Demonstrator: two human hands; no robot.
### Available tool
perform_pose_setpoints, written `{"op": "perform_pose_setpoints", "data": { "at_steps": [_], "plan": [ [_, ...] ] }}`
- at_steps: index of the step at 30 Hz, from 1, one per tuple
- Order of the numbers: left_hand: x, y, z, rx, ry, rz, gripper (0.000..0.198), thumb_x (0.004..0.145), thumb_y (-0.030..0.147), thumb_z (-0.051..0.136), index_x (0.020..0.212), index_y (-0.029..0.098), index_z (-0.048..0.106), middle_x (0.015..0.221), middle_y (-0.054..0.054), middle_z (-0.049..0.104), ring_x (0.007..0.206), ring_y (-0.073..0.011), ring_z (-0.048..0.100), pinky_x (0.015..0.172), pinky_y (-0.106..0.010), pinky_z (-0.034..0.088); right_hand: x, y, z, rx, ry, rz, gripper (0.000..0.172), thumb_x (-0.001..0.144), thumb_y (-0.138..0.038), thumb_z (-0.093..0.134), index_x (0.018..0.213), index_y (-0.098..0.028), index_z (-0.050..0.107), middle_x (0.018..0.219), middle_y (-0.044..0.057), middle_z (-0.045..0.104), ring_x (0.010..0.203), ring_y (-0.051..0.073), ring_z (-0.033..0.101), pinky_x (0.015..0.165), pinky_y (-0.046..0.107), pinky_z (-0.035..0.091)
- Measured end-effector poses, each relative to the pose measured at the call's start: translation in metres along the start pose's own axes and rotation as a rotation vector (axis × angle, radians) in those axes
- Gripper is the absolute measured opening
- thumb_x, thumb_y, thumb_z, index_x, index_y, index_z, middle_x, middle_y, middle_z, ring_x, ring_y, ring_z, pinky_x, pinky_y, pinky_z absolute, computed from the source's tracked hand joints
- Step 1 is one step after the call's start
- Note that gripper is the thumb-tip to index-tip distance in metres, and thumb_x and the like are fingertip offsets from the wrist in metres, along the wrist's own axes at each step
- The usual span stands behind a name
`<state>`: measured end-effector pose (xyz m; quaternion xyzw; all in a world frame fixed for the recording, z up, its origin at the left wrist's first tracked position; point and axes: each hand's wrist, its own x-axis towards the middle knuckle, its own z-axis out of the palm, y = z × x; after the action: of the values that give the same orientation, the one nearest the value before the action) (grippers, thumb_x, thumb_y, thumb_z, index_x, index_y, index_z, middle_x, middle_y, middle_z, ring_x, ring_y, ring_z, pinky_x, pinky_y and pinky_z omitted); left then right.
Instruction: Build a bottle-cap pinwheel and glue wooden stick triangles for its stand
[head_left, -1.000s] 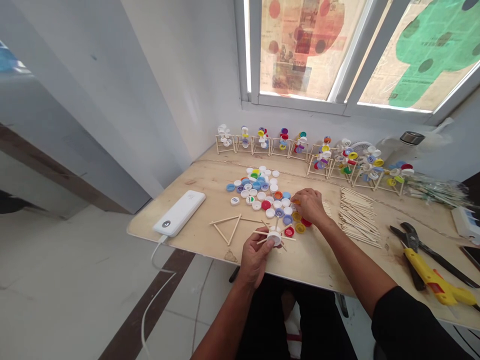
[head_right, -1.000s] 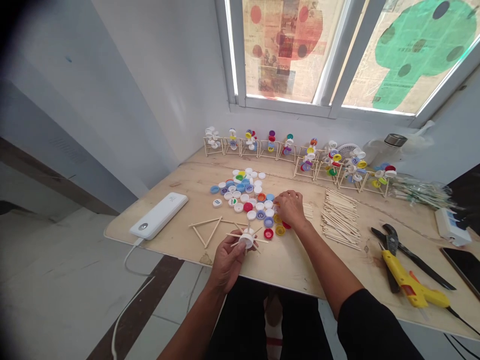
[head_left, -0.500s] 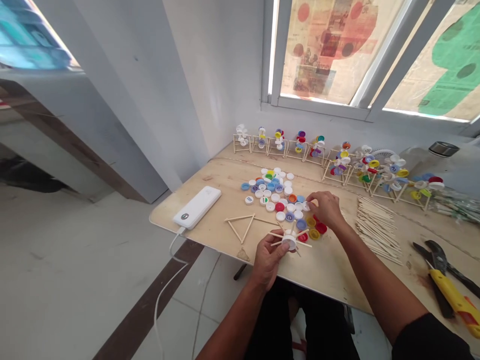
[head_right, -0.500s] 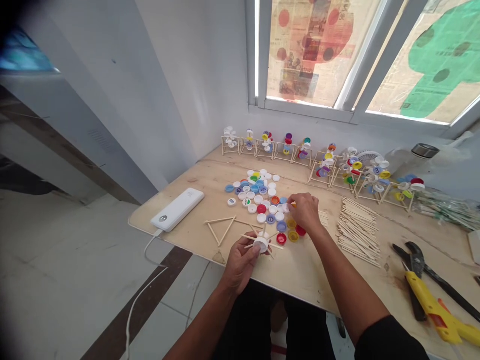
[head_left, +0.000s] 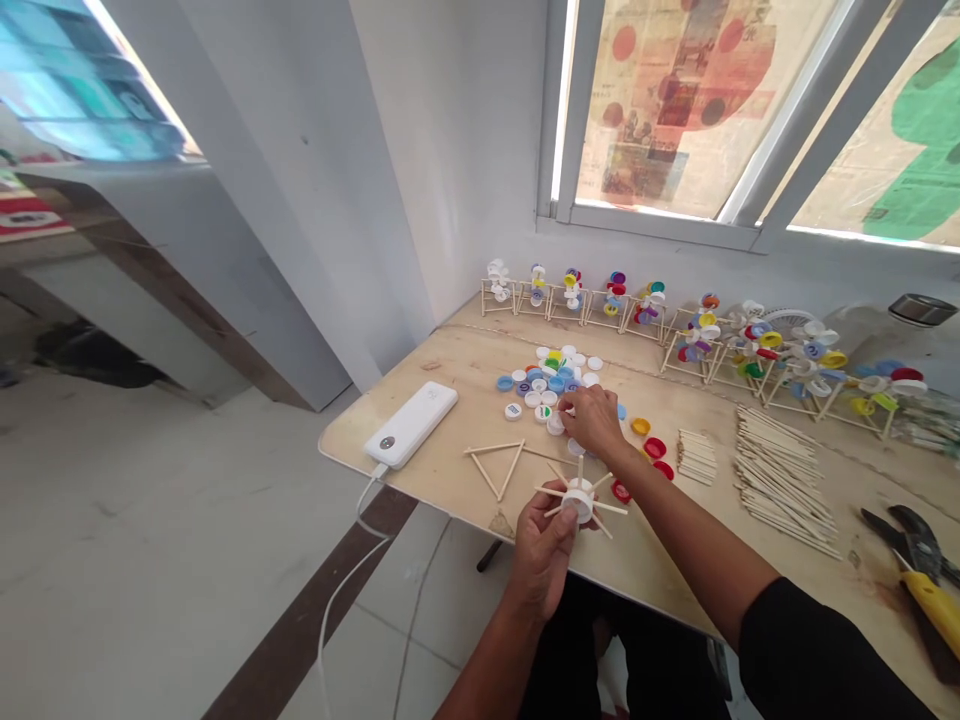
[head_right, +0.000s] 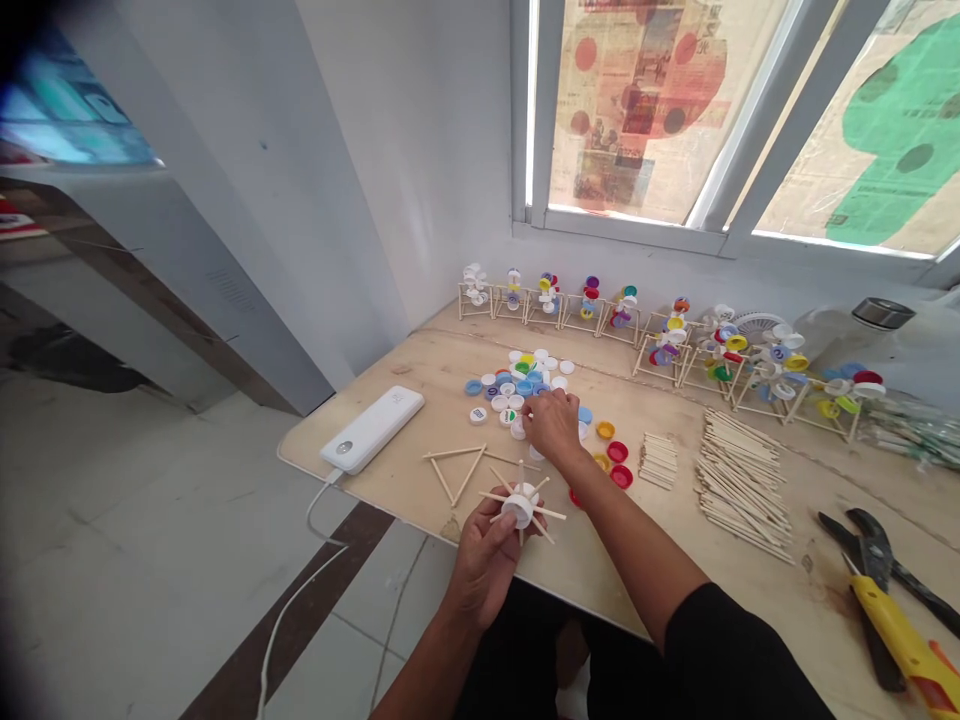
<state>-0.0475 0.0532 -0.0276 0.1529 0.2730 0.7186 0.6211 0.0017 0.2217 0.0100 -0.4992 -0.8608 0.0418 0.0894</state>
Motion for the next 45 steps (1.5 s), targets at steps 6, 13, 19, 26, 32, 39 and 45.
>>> {"op": "perform_pose_setpoints", "data": {
  "at_steps": [6, 13, 19, 26, 32, 39, 45],
  "plan": [
    [0.006, -0.006, -0.009, -0.004, -0.008, -0.001, 0.041, 0.060, 0.032, 0.079, 0.094, 0.015, 0.063, 0.087, -0.007, 0.068, 0.074, -0.0185, 0.063, 0.075, -0.033, 0.047, 0.001, -0.001, 0.001, -0.022, 0.005, -0.030, 0.017, 0.082, -0.027, 0.054, 0.090, -0.024, 0.070, 0.099, 0.008, 0.065, 0.102, 0.025, 0.046, 0.084, 0.039, 0.026],
    [-0.001, -0.001, -0.007, -0.055, 0.030, 0.004, 0.038, 0.061, 0.029, 0.079, 0.092, 0.016, 0.064, 0.086, -0.007, 0.068, 0.075, -0.0180, 0.063, 0.074, -0.033, 0.047, 0.007, -0.008, 0.000, -0.021, 0.031, -0.110, 0.024, 0.087, -0.030, 0.048, 0.098, -0.025, 0.068, 0.103, 0.007, 0.066, 0.103, 0.025, 0.047, 0.086, 0.039, 0.027],
    [-0.019, 0.014, -0.008, -0.075, 0.023, 0.008, 0.031, 0.063, 0.029, 0.078, 0.090, 0.017, 0.066, 0.082, -0.006, 0.069, 0.075, -0.0192, 0.065, 0.075, -0.032, 0.048, 0.022, -0.031, 0.010, -0.036, 0.001, -0.290, 0.027, 0.085, -0.028, 0.051, 0.109, -0.025, 0.064, 0.110, 0.006, 0.065, 0.108, 0.025, 0.045, 0.090, 0.039, 0.026],
    [-0.030, 0.027, -0.012, -0.076, 0.100, 0.016, 0.032, 0.063, 0.028, 0.078, 0.092, 0.018, 0.066, 0.085, -0.007, 0.070, 0.073, -0.0176, 0.065, 0.074, -0.031, 0.050, 0.034, -0.056, 0.020, -0.089, -0.030, -0.447, 0.023, 0.083, -0.018, 0.052, 0.101, -0.022, 0.066, 0.106, 0.008, 0.066, 0.109, 0.025, 0.044, 0.093, 0.040, 0.024],
    [-0.031, 0.031, -0.011, -0.084, 0.108, 0.014, 0.032, 0.063, 0.028, 0.078, 0.091, 0.018, 0.066, 0.085, -0.006, 0.069, 0.077, -0.0189, 0.065, 0.077, -0.033, 0.050, 0.034, -0.042, 0.003, -0.053, 0.031, -0.386, 0.031, 0.088, -0.024, 0.047, 0.116, -0.025, 0.061, 0.110, 0.008, 0.064, 0.107, 0.024, 0.045, 0.091, 0.038, 0.025],
    [-0.027, 0.025, 0.002, -0.075, 0.047, 0.011, 0.032, 0.065, 0.030, 0.076, 0.092, 0.017, 0.066, 0.082, -0.007, 0.069, 0.076, -0.0199, 0.065, 0.081, -0.037, 0.048, 0.019, 0.020, -0.022, 0.140, 0.067, -0.128, 0.033, 0.091, -0.032, 0.043, 0.120, -0.029, 0.059, 0.098, 0.004, 0.066, 0.095, 0.020, 0.052, 0.080, 0.032, 0.031],
    [-0.028, 0.017, 0.006, -0.063, 0.021, -0.021, 0.035, 0.063, 0.031, 0.077, 0.093, 0.016, 0.064, 0.079, -0.007, 0.069, 0.074, -0.0218, 0.066, 0.078, -0.037, 0.047, -0.002, 0.030, -0.014, 0.043, 0.052, -0.079, 0.034, 0.083, -0.031, 0.057, 0.116, -0.025, 0.060, 0.098, 0.005, 0.068, 0.097, 0.022, 0.052, 0.084, 0.036, 0.029]
  ]
}}
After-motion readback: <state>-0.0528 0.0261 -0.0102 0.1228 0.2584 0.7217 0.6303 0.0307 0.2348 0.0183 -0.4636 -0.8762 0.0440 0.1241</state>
